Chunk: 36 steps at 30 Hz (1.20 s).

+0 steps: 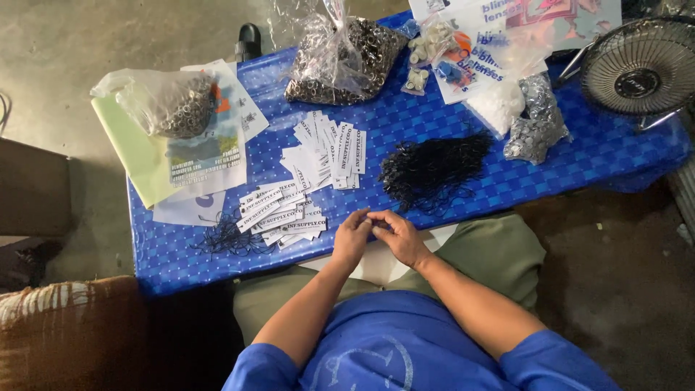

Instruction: Attaching black strings to white paper labels by hand at a production table.

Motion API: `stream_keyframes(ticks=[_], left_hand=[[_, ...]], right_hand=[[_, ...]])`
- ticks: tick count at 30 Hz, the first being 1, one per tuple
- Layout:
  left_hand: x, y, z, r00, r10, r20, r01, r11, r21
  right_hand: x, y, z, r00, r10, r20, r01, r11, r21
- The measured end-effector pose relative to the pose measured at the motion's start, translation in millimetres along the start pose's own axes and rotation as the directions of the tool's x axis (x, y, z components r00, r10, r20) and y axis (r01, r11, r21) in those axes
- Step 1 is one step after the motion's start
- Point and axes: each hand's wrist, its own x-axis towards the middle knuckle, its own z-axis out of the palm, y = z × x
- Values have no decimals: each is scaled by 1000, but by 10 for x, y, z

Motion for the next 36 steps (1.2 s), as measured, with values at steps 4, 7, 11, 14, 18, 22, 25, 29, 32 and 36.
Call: stream_keyframes(ticks=[4, 7, 11, 14, 18, 22, 25, 29, 32, 36], left_hand=[[-103, 96, 6, 991, -74, 110, 120, 859, -499], [-71, 102, -33, 991, -53, 124, 119, 776, -619], [-51, 151, -119, 992, -37, 122, 115, 677, -727], [54, 83, -177, 996, -27, 87, 85, 617, -782], [158, -40, -274, 1000, -20, 7, 17, 562, -827], [90, 31, -347, 996, -32, -89, -51, 614, -787], [71, -13, -320, 980, 30, -197, -135, 825, -549], [-102, 47, -168, 972, 121, -200, -115, 993, 37], [-297, 155, -94, 976, 184, -116, -143, 945, 295], [-164, -220, 76, 913, 406, -46, -308, 756, 577]], right_hand=[[-8, -56, 9, 999, -29, 25, 28, 999, 34], [-36, -188, 33, 995, -51, 81, 45, 996, 78], [-96, -255, 48, 991, 0, 135, -21, 987, 159], [-90, -34, 77, 988, 33, 151, -54, 989, 137], [-109, 77, 68, 994, 60, 86, -69, 993, 94], [-71, -37, 42, 998, -62, 17, 63, 997, -35], [-107, -256, 61, 997, -82, -1, 79, 970, -232], [-67, -1, 229, 985, 171, 34, -174, 978, 113], [-39, 159, 293, 906, 420, 52, -409, 839, 360], [-4, 207, 275, 880, 473, 41, -428, 755, 497]])
